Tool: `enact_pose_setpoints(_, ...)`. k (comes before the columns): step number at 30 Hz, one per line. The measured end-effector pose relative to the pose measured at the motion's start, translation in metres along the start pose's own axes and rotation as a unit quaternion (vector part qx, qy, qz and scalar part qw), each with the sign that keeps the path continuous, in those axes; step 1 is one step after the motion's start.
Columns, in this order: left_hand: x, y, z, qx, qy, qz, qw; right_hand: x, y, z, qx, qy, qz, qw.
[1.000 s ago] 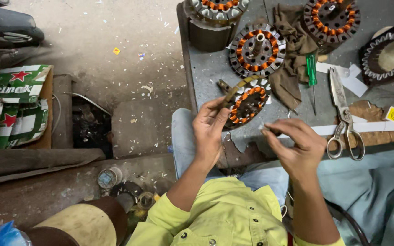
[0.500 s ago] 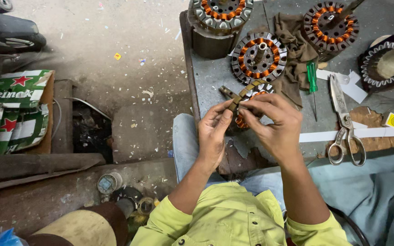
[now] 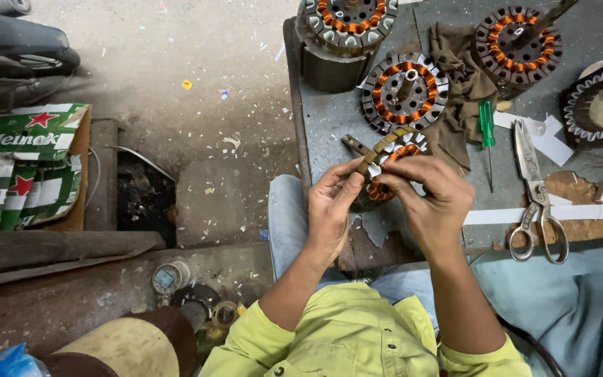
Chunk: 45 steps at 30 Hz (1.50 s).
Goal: The person cuts small strips of white material using scissors and places them into the slots of a circular motor stator. The person repeats this process for multiple stators on the workbench.
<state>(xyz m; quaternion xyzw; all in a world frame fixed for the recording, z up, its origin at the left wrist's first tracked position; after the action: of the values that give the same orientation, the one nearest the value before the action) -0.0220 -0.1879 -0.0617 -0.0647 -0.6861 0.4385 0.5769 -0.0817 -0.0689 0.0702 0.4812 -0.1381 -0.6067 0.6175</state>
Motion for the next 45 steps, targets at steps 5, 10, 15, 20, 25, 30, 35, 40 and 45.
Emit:
enact_pose_setpoints(5,0.001,-0.002,0.001,0.006,0.001,0.003,1.000,0.005,0.005,-0.005,-0.034,-0.030,-0.085,0.995)
enact_pose_setpoints(10,0.005,-0.003,0.000,0.008,0.003,0.012,1.000,0.004,0.013,-0.009,-0.052,-0.056,-0.106,0.991)
enact_pose_setpoints(15,0.006,-0.004,-0.001,0.020,0.006,0.003,1.000,-0.030,-0.015,-0.017,-0.004,-0.074,-0.106,0.992)
enact_pose_setpoints(20,0.004,-0.001,-0.002,0.021,-0.004,-0.003,1.000,-0.071,-0.052,-0.024,0.058,-0.069,-0.181,0.979)
enact_pose_setpoints(25,0.006,0.003,-0.001,0.021,-0.015,0.052,0.998,-0.044,-0.049,-0.026,-0.035,0.062,-0.219,0.973)
enact_pose_setpoints(30,0.008,-0.012,-0.001,0.020,-0.001,0.059,0.998,-0.028,-0.041,-0.036,-0.056,0.091,-0.244,0.964)
enact_pose_setpoints(35,0.010,-0.020,0.003,0.026,0.008,0.083,0.996,-0.029,-0.025,-0.057,-0.081,0.135,-0.272,0.949)
enact_pose_setpoints(40,-0.004,0.000,-0.001,0.008,-0.037,0.096,0.995,-0.042,-0.025,-0.087,-0.028,0.158,-0.262,0.952)
enact_pose_setpoints(45,-0.002,0.004,-0.004,0.040,-0.005,0.042,0.998,-0.058,-0.027,-0.103,-0.046,0.200,-0.243,0.948)
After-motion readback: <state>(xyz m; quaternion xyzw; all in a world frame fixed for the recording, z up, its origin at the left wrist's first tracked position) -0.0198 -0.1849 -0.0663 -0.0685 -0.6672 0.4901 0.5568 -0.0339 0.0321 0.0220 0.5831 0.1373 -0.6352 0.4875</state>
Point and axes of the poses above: each hand's wrist, its own z-axis towards the middle knuckle, its own x-axis out of the palm, y = z × x, the point moved 7 cm from there along z, towards the middle knuckle, and after that the axes turned 3 degrees about x, right-handed, at the moved point
